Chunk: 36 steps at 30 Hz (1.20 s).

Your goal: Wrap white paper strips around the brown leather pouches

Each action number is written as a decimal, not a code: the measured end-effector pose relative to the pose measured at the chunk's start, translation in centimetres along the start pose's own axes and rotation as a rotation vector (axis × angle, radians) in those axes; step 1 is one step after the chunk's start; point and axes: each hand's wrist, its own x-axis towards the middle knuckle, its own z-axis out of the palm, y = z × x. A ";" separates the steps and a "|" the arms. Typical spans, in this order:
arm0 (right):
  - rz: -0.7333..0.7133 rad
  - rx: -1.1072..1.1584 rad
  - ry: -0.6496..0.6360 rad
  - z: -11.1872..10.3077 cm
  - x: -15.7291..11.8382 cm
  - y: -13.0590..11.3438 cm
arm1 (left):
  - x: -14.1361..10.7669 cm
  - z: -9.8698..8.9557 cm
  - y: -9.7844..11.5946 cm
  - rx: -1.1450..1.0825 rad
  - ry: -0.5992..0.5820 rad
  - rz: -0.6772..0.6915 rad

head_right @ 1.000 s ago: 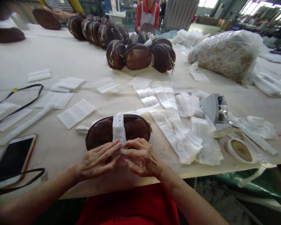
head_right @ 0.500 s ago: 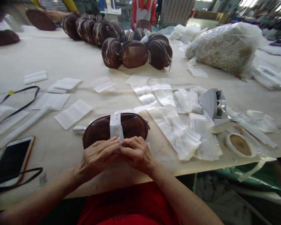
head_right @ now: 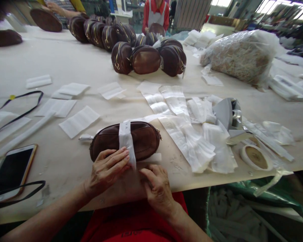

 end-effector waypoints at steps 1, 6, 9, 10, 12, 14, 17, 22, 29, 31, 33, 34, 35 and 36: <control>0.028 -0.005 -0.021 0.3 0.0 -0.2 | 0.0 0.0 0.0 -0.001 -0.001 -0.001; 0.045 0.022 0.002 1.1 0.4 -0.6 | -0.1 -0.1 -0.1 0.004 -0.002 0.016; -0.046 0.064 0.077 1.2 0.2 -0.7 | -0.2 -0.1 -0.1 0.017 0.000 0.023; -0.098 0.073 0.093 1.1 0.1 -0.8 | -0.3 0.0 -0.1 0.019 0.001 0.022; -0.228 0.076 0.108 1.1 0.1 -1.1 | -0.5 0.1 -0.1 0.016 -0.001 0.021; -0.359 0.074 0.107 1.0 0.3 -1.6 | -0.7 0.2 -0.1 0.012 -0.008 0.028; -0.482 0.070 0.071 0.5 0.7 -2.2 | -0.7 0.3 -0.2 0.029 -0.010 0.054; -0.536 0.094 -0.018 -0.5 1.0 -3.3 | -0.5 0.3 -0.2 0.069 0.005 0.093; -0.603 0.083 -0.035 -1.0 0.6 -4.1 | -0.6 0.4 -0.3 0.097 0.005 0.117; -0.601 0.074 -0.053 -1.5 0.8 -4.3 | -0.6 0.4 -0.4 0.112 0.002 0.125; -0.608 0.090 -0.068 -2.3 1.5 -4.5 | -0.7 0.4 -0.4 0.122 -0.008 0.134; -0.619 0.098 -0.073 -2.6 2.0 -4.6 | -0.7 0.3 -0.4 0.123 -0.017 0.137; -0.633 0.102 -0.076 -3.0 2.7 -4.6 | -0.6 0.3 -0.4 0.123 -0.025 0.138; -0.648 0.099 -0.081 -3.3 3.4 -4.6 | -0.6 0.2 -0.4 0.121 -0.029 0.134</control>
